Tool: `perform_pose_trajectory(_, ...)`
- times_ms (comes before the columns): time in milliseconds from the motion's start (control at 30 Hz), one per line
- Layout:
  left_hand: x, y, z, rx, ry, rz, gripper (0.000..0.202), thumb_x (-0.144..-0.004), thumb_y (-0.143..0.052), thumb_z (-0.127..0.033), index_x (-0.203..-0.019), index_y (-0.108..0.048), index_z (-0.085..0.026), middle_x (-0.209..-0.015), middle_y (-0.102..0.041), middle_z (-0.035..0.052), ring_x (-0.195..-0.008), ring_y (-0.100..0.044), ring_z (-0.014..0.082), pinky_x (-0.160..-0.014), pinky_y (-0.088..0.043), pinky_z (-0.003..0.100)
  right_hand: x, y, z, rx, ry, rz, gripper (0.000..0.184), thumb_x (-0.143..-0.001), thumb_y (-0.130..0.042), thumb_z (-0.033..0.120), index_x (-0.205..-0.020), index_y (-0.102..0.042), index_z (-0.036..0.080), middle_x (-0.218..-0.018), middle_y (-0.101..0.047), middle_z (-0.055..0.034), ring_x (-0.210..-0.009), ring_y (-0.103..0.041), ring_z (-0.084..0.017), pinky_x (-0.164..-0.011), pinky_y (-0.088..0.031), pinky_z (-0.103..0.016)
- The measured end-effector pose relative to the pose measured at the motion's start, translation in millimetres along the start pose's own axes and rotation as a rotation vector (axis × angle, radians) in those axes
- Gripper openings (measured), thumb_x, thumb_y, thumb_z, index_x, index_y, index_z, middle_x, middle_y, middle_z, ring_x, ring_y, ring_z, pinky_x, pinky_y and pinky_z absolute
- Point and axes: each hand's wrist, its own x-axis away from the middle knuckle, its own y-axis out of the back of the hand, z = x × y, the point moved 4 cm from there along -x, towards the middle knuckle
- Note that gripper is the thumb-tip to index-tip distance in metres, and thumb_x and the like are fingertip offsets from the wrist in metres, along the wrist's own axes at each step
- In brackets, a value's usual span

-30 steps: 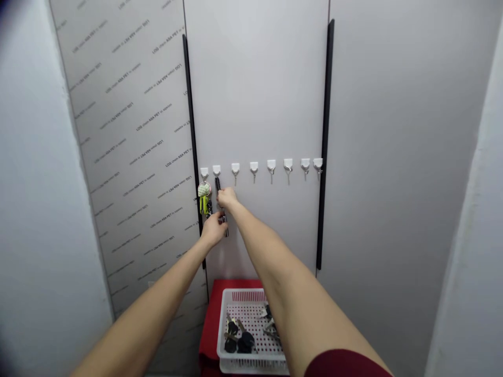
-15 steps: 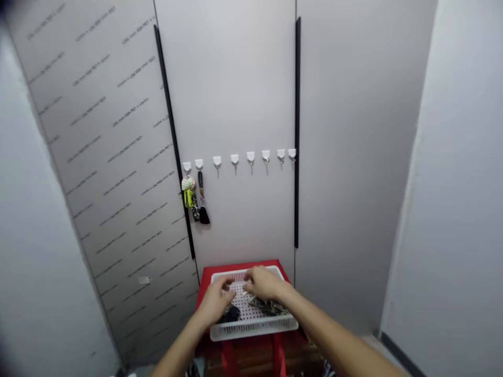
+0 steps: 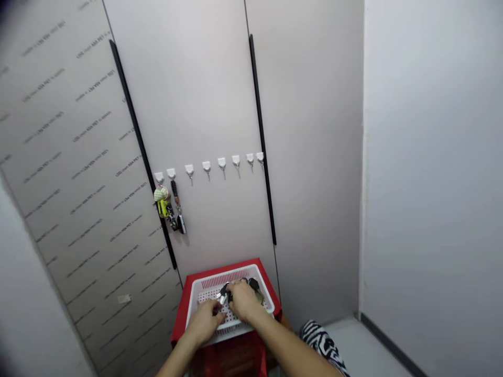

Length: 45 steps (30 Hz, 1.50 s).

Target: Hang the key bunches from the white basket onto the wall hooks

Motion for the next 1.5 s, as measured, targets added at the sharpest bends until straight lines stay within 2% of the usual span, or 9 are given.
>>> perform_pose_trajectory(333, -8, 8.8, 5, -0.046, 0.089, -0.162, 0.040, -0.062, -0.037, -0.034, -0.093, -0.049, -0.011, -0.097, -0.050, 0.0136, -0.091, -0.043, 0.0227, -0.079, -0.030, 0.031, -14, -6, 8, -0.093, 0.038, 0.009, 0.026, -0.056, -0.043, 0.012, -0.076, -0.059, 0.017, -0.082, -0.059, -0.0059, -0.078, -0.050, -0.016, -0.068, -0.035, -0.022)
perform_pose_trajectory(633, -9, 6.5, 13, 0.017, 0.075, -0.081, 0.029, -0.061, -0.042, -0.032, -0.081, -0.055, -0.016, -0.090, -0.055, 0.0100, -0.084, -0.048, 0.0215, -0.070, -0.035, 0.030, -24, -7, -9, -0.263, -0.092, -0.066, 0.018, -0.058, -0.041, 0.012, -0.065, -0.057, 0.015, -0.067, -0.059, -0.0036, -0.065, -0.050, -0.013, -0.060, -0.033, -0.021)
perform_pose_trajectory(767, -16, 5.8, 16, 0.205, 0.057, -0.094, 0.034, -0.060, -0.045, -0.025, -0.092, -0.050, -0.017, -0.091, -0.055, 0.0066, -0.083, -0.049, 0.0171, -0.070, -0.036, 0.026, -27, -2, -7, -0.317, -0.076, -0.064, 0.015, -0.060, -0.042, 0.015, -0.064, -0.056, 0.013, -0.064, -0.058, -0.0025, -0.060, -0.049, -0.011, -0.056, -0.034, -0.019)
perform_pose_trajectory(867, -20, 17.1, 12, 0.416, -0.016, -0.199, 0.044, -0.058, -0.045, -0.015, -0.102, -0.041, -0.013, -0.100, -0.050, 0.0067, -0.088, -0.046, 0.0128, -0.075, -0.034, 0.021, -29, 7, 6, -0.372, -0.036, -0.054, 0.014, -0.060, -0.043, 0.016, -0.065, -0.056, 0.013, -0.063, -0.058, -0.0010, -0.057, -0.048, -0.009, -0.053, -0.034, -0.017)
perform_pose_trajectory(933, -20, 27.5, 5, 0.524, -0.109, -0.246, 0.042, -0.058, -0.044, -0.010, -0.100, -0.043, -0.012, -0.102, -0.049, 0.0065, -0.090, -0.044, 0.0113, -0.078, -0.032, 0.019, -30, 14, 18, -0.438, 0.016, -0.047, 0.013, -0.060, -0.044, 0.016, -0.064, -0.056, 0.013, -0.062, -0.058, -0.0004, -0.057, -0.048, -0.008, -0.053, -0.035, -0.016)
perform_pose_trajectory(1033, -21, 38.1, -3, 0.676, -0.159, -0.224, 0.028, -0.061, -0.040, -0.011, -0.088, -0.048, -0.012, -0.085, -0.056, 0.0047, -0.077, -0.050, 0.0106, -0.070, -0.037, 0.020, -33, 24, 30, -0.556, 0.058, -0.052, 0.014, -0.060, -0.043, 0.017, -0.063, -0.056, 0.013, -0.059, -0.057, -0.0006, -0.054, -0.048, -0.008, -0.051, -0.035, -0.017)
perform_pose_trajectory(1167, -26, 43.2, -1, 0.847, -0.058, -0.218, 0.017, -0.066, -0.038, -0.017, -0.076, -0.049, -0.010, -0.058, -0.053, -0.0002, -0.048, -0.047, 0.0066, -0.049, -0.037, 0.018, -37, 29, 30, -0.599, 0.009, -0.093, 0.014, -0.060, -0.043, 0.018, -0.064, -0.055, 0.011, -0.058, -0.056, -0.0012, -0.052, -0.047, -0.008, -0.050, -0.034, -0.017)
perform_pose_trajectory(1267, -29, 46.3, 0, 0.865, -0.032, -0.224, 0.014, -0.066, -0.038, -0.017, -0.073, -0.049, -0.011, -0.051, -0.049, -0.0031, -0.042, -0.042, 0.0044, -0.043, -0.033, 0.016, -38, 28, 25, -0.594, -0.007, -0.104, 0.015, -0.061, -0.042, 0.018, -0.066, -0.055, 0.011, -0.059, -0.056, -0.0010, -0.053, -0.047, -0.008, -0.050, -0.035, -0.017)
perform_pose_trajectory(1500, -27, 59.8, -1, 0.777, 0.019, -0.104, 0.006, -0.059, -0.046, -0.009, -0.061, -0.051, -0.011, -0.042, -0.048, -0.0052, -0.035, -0.040, 0.0037, -0.039, -0.030, 0.016, -35, 22, 13, -0.570, -0.032, -0.134, 0.013, -0.058, -0.042, 0.012, -0.063, -0.054, 0.013, -0.062, -0.056, -0.0012, -0.059, -0.048, -0.010, -0.057, -0.036, -0.019)
